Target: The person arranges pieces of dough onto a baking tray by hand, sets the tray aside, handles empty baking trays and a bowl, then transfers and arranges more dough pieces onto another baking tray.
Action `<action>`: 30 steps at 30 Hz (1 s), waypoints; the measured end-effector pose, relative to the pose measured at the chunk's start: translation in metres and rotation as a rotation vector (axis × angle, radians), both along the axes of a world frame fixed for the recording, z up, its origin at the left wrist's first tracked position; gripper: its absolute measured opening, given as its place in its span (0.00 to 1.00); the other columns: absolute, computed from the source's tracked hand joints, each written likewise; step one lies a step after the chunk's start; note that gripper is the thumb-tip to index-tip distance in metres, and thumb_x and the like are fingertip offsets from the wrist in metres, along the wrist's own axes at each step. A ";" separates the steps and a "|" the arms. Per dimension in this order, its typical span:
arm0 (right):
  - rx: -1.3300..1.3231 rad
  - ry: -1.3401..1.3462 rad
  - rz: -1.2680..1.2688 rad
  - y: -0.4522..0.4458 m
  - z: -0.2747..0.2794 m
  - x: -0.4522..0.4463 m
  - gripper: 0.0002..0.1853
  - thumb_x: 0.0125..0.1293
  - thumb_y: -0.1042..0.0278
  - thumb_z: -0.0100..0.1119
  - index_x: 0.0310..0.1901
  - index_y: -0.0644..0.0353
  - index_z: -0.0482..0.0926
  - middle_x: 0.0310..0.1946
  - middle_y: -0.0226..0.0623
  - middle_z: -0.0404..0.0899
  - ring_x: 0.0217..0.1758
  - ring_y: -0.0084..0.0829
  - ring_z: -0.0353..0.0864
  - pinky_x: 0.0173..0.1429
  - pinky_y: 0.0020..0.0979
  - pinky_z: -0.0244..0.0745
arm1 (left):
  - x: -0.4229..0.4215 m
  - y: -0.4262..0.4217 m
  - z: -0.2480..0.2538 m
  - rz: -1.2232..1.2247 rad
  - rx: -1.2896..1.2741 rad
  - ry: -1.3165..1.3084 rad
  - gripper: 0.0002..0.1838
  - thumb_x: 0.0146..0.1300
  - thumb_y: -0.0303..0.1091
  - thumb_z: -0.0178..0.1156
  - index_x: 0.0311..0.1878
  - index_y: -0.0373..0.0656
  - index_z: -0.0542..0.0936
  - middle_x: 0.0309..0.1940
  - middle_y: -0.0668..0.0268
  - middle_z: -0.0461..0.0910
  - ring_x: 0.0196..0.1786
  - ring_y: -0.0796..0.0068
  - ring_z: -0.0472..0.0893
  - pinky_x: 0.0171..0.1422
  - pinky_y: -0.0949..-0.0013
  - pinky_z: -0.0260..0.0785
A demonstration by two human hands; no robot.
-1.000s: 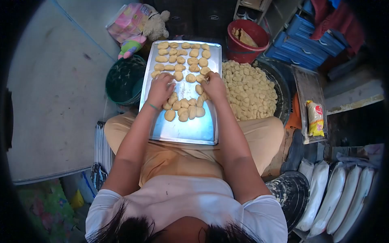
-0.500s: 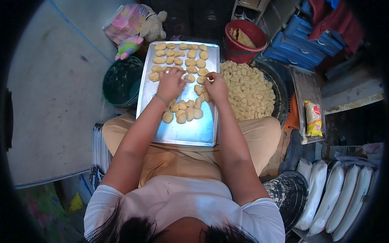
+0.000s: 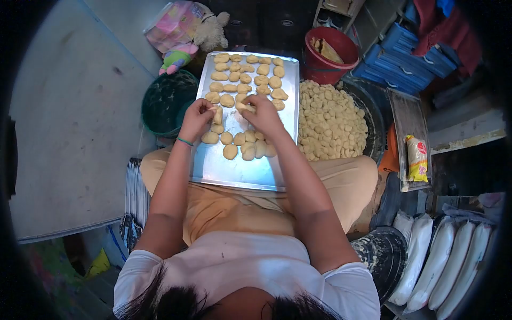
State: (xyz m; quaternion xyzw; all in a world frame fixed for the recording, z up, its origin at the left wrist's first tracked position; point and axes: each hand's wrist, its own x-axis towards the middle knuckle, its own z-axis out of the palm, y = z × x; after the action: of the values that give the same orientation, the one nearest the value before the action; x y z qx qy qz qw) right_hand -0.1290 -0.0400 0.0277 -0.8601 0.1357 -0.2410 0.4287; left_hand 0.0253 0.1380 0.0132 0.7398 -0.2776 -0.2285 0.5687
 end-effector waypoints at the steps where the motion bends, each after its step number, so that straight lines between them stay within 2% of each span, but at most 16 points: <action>1: 0.021 0.054 0.004 0.009 -0.004 0.013 0.14 0.55 0.67 0.66 0.44 0.62 0.81 0.42 0.49 0.77 0.50 0.48 0.79 0.54 0.40 0.73 | 0.008 -0.001 -0.009 0.026 -0.018 -0.004 0.08 0.58 0.25 0.63 0.40 0.37 0.78 0.29 0.67 0.77 0.31 0.82 0.73 0.34 0.73 0.69; 3: 0.066 0.167 0.008 0.023 -0.014 0.032 0.15 0.56 0.68 0.66 0.45 0.61 0.82 0.42 0.48 0.77 0.50 0.48 0.79 0.54 0.41 0.73 | 0.019 -0.002 -0.026 0.075 -0.049 -0.007 0.09 0.58 0.26 0.65 0.41 0.36 0.78 0.28 0.65 0.77 0.30 0.81 0.74 0.33 0.73 0.69; 4: -0.096 0.216 0.077 0.026 -0.019 0.033 0.17 0.55 0.71 0.65 0.49 0.58 0.81 0.42 0.47 0.78 0.50 0.49 0.79 0.54 0.41 0.74 | 0.016 -0.001 -0.021 0.099 0.077 -0.151 0.12 0.58 0.29 0.66 0.44 0.35 0.79 0.28 0.62 0.78 0.30 0.77 0.75 0.35 0.71 0.69; 7: -0.087 0.214 0.012 0.033 -0.020 0.035 0.22 0.54 0.73 0.65 0.53 0.54 0.79 0.42 0.48 0.77 0.48 0.49 0.79 0.53 0.42 0.75 | 0.017 0.002 -0.019 0.047 0.142 -0.218 0.13 0.59 0.26 0.65 0.47 0.36 0.81 0.28 0.70 0.74 0.31 0.82 0.72 0.37 0.75 0.69; 8: -0.098 0.233 0.026 0.034 -0.019 0.034 0.23 0.54 0.71 0.64 0.55 0.51 0.78 0.44 0.43 0.76 0.50 0.45 0.78 0.54 0.43 0.73 | 0.014 0.004 -0.022 0.050 0.119 -0.285 0.13 0.58 0.27 0.66 0.46 0.36 0.80 0.28 0.68 0.75 0.32 0.80 0.73 0.37 0.74 0.69; 11: -0.291 0.160 -0.007 0.050 -0.005 0.034 0.22 0.56 0.64 0.64 0.55 0.49 0.79 0.46 0.37 0.74 0.53 0.40 0.75 0.55 0.43 0.69 | 0.008 0.007 -0.016 0.062 0.056 -0.503 0.13 0.56 0.29 0.68 0.43 0.36 0.80 0.30 0.62 0.78 0.33 0.73 0.76 0.38 0.69 0.71; 12: -0.354 0.227 0.008 0.053 -0.012 0.039 0.22 0.56 0.58 0.65 0.53 0.47 0.80 0.45 0.33 0.72 0.54 0.36 0.73 0.56 0.41 0.66 | 0.010 0.007 -0.013 0.001 0.130 -0.317 0.14 0.54 0.30 0.69 0.42 0.36 0.79 0.31 0.61 0.79 0.34 0.71 0.78 0.39 0.69 0.71; 15: -0.335 0.271 -0.008 0.053 -0.023 0.047 0.20 0.54 0.57 0.67 0.50 0.47 0.82 0.44 0.34 0.73 0.52 0.37 0.74 0.55 0.40 0.66 | 0.003 0.012 -0.004 -0.031 0.129 -0.369 0.15 0.52 0.28 0.70 0.42 0.36 0.79 0.31 0.62 0.79 0.34 0.71 0.78 0.41 0.69 0.72; 16: -0.286 0.251 -0.005 0.051 -0.021 0.045 0.16 0.53 0.57 0.68 0.45 0.49 0.84 0.42 0.34 0.73 0.51 0.38 0.74 0.55 0.40 0.66 | 0.006 0.015 -0.001 -0.053 0.193 -0.300 0.16 0.50 0.25 0.71 0.43 0.37 0.79 0.32 0.62 0.80 0.34 0.71 0.78 0.42 0.69 0.73; 19: -0.272 0.184 -0.061 0.042 -0.035 0.043 0.13 0.53 0.58 0.67 0.41 0.50 0.83 0.40 0.35 0.74 0.50 0.38 0.75 0.55 0.41 0.66 | 0.016 0.019 -0.012 0.057 0.098 -0.428 0.17 0.49 0.23 0.70 0.44 0.37 0.80 0.33 0.61 0.80 0.35 0.69 0.79 0.43 0.69 0.74; 20: -0.258 0.140 -0.051 0.040 -0.040 0.041 0.11 0.53 0.60 0.67 0.38 0.51 0.83 0.39 0.37 0.74 0.49 0.39 0.75 0.55 0.41 0.68 | 0.021 0.019 -0.022 0.036 0.010 -0.546 0.18 0.50 0.22 0.68 0.46 0.39 0.80 0.39 0.59 0.78 0.38 0.67 0.80 0.42 0.68 0.74; 23: -0.235 0.158 -0.036 0.049 -0.024 0.037 0.12 0.53 0.62 0.66 0.40 0.51 0.83 0.39 0.38 0.74 0.47 0.41 0.76 0.53 0.41 0.70 | 0.003 0.011 -0.007 0.112 0.050 -0.401 0.17 0.51 0.24 0.66 0.47 0.42 0.80 0.47 0.58 0.74 0.45 0.61 0.78 0.49 0.64 0.73; 26: -0.215 0.191 -0.034 0.046 -0.030 0.037 0.15 0.53 0.62 0.67 0.43 0.53 0.81 0.39 0.39 0.74 0.49 0.44 0.76 0.53 0.41 0.72 | 0.001 0.011 -0.014 0.119 0.193 -0.922 0.18 0.53 0.27 0.65 0.50 0.46 0.81 0.50 0.60 0.73 0.53 0.61 0.75 0.58 0.60 0.67; 29: -0.065 0.152 -0.001 0.042 -0.013 0.026 0.17 0.52 0.63 0.69 0.45 0.55 0.80 0.39 0.40 0.75 0.51 0.45 0.76 0.54 0.41 0.73 | -0.014 0.014 0.011 -0.142 0.229 -0.982 0.20 0.53 0.27 0.63 0.51 0.50 0.80 0.48 0.62 0.74 0.56 0.60 0.70 0.62 0.59 0.59; 30: -0.085 0.189 0.036 0.036 -0.018 0.023 0.18 0.52 0.64 0.70 0.45 0.55 0.79 0.40 0.41 0.76 0.51 0.46 0.76 0.54 0.41 0.73 | -0.014 0.013 0.008 -0.141 0.242 -0.981 0.19 0.53 0.28 0.64 0.51 0.50 0.81 0.48 0.63 0.75 0.57 0.61 0.70 0.62 0.58 0.58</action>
State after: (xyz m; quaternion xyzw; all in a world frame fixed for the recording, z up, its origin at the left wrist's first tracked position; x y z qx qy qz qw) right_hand -0.1065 -0.0043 0.0099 -0.8987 0.1498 -0.1564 0.3813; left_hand 0.0116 0.1510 0.0208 0.8000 -0.5326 0.0775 0.2651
